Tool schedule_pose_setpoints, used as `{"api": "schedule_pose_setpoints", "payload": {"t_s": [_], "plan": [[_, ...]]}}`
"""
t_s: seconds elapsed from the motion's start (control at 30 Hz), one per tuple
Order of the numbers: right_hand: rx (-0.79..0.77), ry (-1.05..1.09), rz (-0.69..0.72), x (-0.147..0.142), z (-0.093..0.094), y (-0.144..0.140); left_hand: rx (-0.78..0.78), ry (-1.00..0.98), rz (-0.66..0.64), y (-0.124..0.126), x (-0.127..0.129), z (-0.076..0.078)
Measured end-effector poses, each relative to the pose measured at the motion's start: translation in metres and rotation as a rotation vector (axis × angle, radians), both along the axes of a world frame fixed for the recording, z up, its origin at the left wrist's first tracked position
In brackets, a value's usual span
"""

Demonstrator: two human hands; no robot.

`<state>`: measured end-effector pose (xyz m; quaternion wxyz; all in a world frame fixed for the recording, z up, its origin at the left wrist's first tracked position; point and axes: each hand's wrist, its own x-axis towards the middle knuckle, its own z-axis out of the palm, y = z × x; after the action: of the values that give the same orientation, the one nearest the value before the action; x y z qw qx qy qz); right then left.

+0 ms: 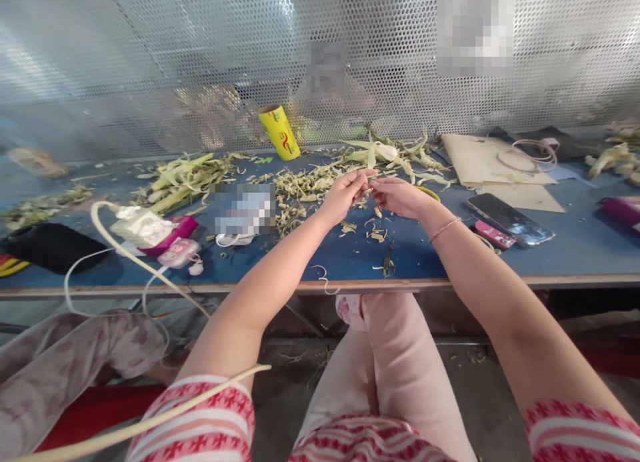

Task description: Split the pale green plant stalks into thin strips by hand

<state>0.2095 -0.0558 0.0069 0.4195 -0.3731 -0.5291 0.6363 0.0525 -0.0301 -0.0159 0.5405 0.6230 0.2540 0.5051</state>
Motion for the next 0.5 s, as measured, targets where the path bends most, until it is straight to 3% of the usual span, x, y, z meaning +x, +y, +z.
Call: {"api": "schedule_pose_setpoints", "payload": {"t_s": [0.13,0.5], "plan": [[-0.023,0.066,0.077,-0.0011,0.0022,-0.0038,0.020,0.000,-0.014,-0.0041,0.0009,0.0022],[-0.029,0.089,0.123,0.0018,0.0026,-0.0037,-0.008,-0.049,-0.030,-0.0061,0.0004,0.0039]]}}
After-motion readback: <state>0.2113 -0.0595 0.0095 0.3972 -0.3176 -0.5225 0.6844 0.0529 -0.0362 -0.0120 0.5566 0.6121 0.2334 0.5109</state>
